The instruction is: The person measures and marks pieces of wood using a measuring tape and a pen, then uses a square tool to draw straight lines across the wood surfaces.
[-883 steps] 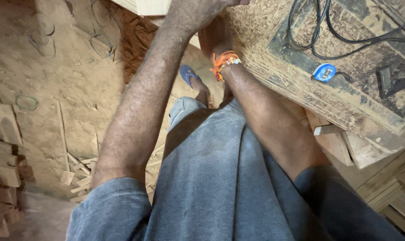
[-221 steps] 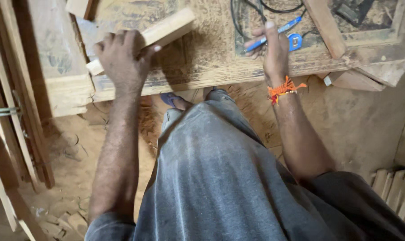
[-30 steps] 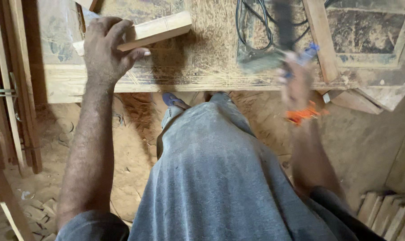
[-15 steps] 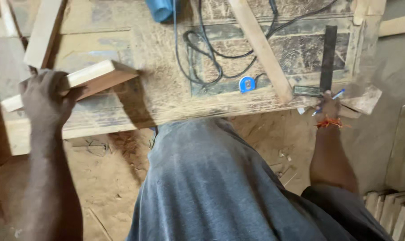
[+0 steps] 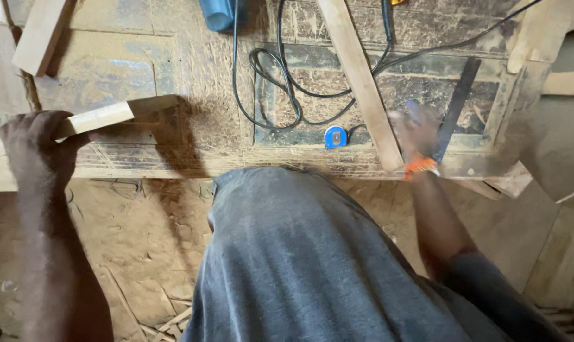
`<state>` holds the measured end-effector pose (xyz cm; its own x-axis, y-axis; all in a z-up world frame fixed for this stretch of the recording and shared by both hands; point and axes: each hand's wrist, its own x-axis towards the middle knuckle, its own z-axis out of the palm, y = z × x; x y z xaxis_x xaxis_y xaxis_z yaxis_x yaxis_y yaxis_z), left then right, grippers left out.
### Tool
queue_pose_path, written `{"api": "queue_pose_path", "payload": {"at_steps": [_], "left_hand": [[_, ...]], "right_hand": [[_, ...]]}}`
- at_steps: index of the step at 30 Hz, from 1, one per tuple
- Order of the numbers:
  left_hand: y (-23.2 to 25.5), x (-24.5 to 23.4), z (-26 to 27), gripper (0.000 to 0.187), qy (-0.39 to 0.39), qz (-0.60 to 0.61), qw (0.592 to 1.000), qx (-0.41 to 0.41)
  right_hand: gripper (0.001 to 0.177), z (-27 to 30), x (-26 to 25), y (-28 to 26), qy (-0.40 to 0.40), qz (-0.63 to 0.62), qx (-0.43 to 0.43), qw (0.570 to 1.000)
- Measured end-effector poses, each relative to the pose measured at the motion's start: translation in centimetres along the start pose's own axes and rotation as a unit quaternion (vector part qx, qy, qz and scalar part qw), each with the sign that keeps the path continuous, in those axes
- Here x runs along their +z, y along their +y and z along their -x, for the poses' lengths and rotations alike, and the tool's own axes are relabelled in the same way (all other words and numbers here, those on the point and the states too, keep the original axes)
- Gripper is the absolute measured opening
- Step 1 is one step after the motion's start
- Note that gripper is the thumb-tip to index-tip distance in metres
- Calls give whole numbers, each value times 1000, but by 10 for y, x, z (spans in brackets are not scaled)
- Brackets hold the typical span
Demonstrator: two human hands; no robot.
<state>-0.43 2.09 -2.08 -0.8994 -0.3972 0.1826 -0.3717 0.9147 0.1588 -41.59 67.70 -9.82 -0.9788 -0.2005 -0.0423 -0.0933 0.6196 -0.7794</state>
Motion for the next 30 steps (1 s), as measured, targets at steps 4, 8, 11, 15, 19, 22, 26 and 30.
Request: {"api": "queue_pose_path", "payload": {"at_steps": [4,8,11,15,19,22,26,30], "left_hand": [[17,-15,-12,43,-19,57,997,-39],[24,-28,-25,45,-112,53,978,-170],[25,-31,-25,50,-84,166,955,-233],[10,-7,-15,50,-85,256,911,-313],[-3,27,9,45,-44,383,867,-317],[-3,45,29,40,-58,411,819,-396],[-13,68,43,43,-66,439,753,-486],[-29,102,53,45,-41,450,757,-473]], "right_hand": [[79,-31,42,-80,-189,364,-133,902],[75,-50,59,-47,-194,404,-161,880],[73,-58,59,-15,-238,464,-63,851],[107,-57,57,-13,-130,329,-87,931],[110,-57,58,-22,-141,331,-24,933],[102,-60,54,-22,-138,337,-84,928],[86,-58,50,-33,-150,319,-40,935],[70,-44,42,-43,-141,247,-61,957]]}}
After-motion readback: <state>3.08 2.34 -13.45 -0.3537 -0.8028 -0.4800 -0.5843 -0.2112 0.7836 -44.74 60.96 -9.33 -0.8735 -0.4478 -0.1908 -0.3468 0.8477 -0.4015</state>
